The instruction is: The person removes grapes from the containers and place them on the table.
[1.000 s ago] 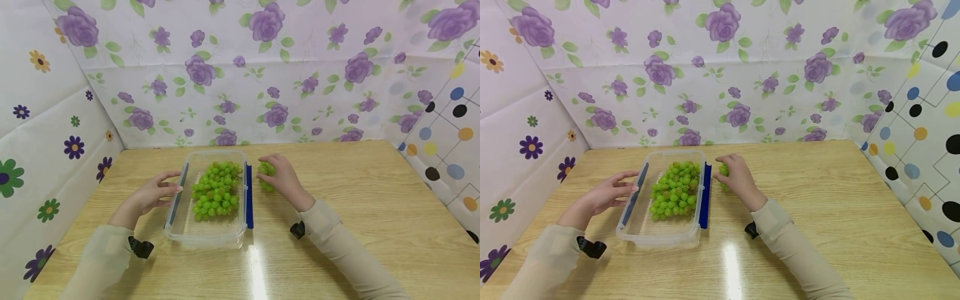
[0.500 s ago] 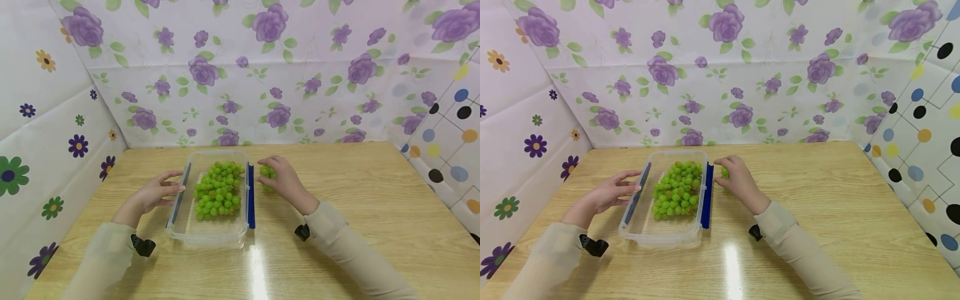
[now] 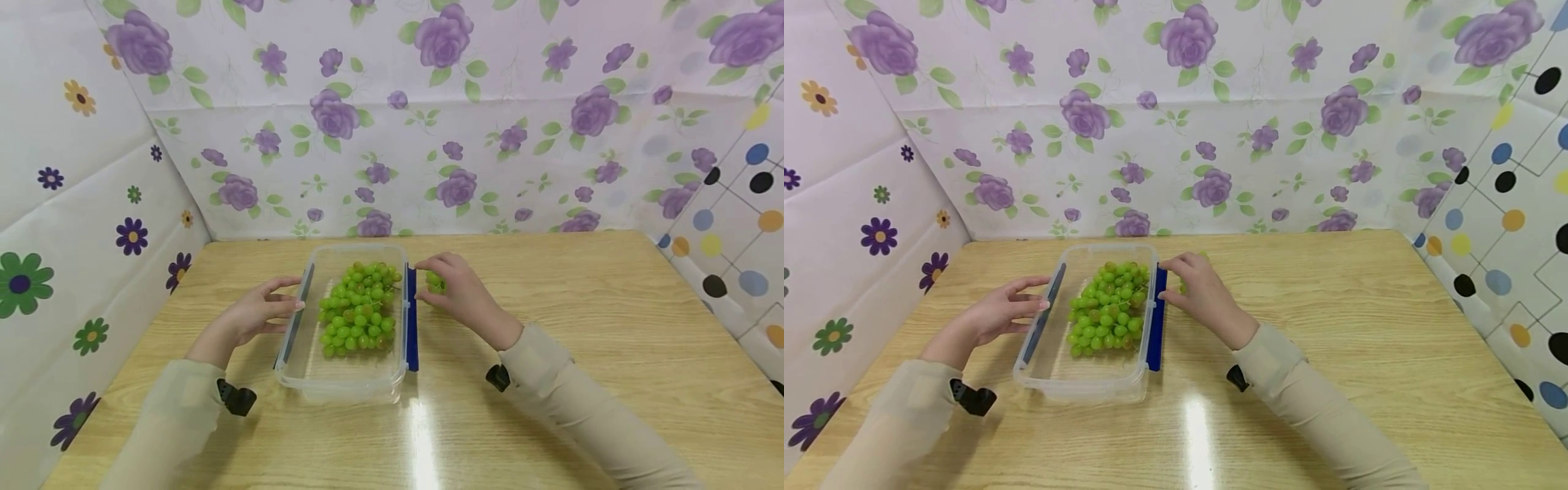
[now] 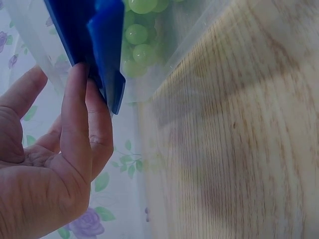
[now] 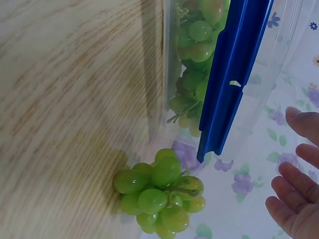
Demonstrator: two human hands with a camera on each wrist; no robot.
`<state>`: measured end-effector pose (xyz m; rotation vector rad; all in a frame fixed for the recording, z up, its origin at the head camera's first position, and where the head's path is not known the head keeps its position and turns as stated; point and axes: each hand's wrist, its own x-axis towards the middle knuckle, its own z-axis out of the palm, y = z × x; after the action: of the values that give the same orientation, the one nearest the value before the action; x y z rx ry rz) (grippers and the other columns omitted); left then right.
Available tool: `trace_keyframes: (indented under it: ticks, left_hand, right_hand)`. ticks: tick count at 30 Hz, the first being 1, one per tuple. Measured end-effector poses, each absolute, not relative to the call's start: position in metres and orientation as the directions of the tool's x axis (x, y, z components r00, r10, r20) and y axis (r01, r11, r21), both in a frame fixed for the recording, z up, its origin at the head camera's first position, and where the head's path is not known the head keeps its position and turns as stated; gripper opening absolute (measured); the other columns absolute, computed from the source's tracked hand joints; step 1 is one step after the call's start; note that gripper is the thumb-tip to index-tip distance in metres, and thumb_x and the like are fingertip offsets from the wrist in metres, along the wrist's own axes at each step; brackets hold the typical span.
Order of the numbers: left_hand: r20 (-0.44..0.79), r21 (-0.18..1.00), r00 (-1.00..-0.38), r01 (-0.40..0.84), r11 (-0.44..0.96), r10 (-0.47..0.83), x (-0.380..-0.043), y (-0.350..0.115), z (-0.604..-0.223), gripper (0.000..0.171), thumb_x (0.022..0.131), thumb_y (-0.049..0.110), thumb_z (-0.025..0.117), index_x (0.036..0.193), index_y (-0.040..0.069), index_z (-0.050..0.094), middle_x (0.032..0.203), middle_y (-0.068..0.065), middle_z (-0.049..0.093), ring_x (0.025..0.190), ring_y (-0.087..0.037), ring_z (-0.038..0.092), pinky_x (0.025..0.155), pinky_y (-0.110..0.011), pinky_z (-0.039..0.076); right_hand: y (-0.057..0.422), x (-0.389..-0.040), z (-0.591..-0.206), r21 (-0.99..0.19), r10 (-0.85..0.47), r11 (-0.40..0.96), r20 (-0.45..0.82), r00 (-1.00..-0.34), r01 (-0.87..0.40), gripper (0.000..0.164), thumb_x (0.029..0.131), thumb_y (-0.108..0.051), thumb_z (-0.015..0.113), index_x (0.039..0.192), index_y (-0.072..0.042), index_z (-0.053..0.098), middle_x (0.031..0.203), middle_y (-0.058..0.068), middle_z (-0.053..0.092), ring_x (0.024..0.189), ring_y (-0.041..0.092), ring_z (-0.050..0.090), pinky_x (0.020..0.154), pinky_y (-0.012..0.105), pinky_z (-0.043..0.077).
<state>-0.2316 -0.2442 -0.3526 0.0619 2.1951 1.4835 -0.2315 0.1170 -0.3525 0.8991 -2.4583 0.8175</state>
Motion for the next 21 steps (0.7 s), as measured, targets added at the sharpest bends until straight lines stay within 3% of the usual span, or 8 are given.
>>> trace_keyframes:
  ticks: [21]
  left_hand:
    - [-0.368,0.878,-0.882,-0.226,0.422,0.294,-0.230,-0.243,-0.350,0.074,0.095,0.028,0.060,0.153,0.015,0.017,0.151,-0.029,0.020,0.131,-0.045,0.034,0.095,-0.043,0.048]
  right_hand:
    - [0.100,-0.226,-0.344,-0.361,-0.541,0.570,0.511,-0.668,-0.738,0.048,0.077,-0.014,0.080,0.119,-0.001,0.062,0.111,0.016,0.061,0.103,0.030,0.057,0.085,0.041,0.051]
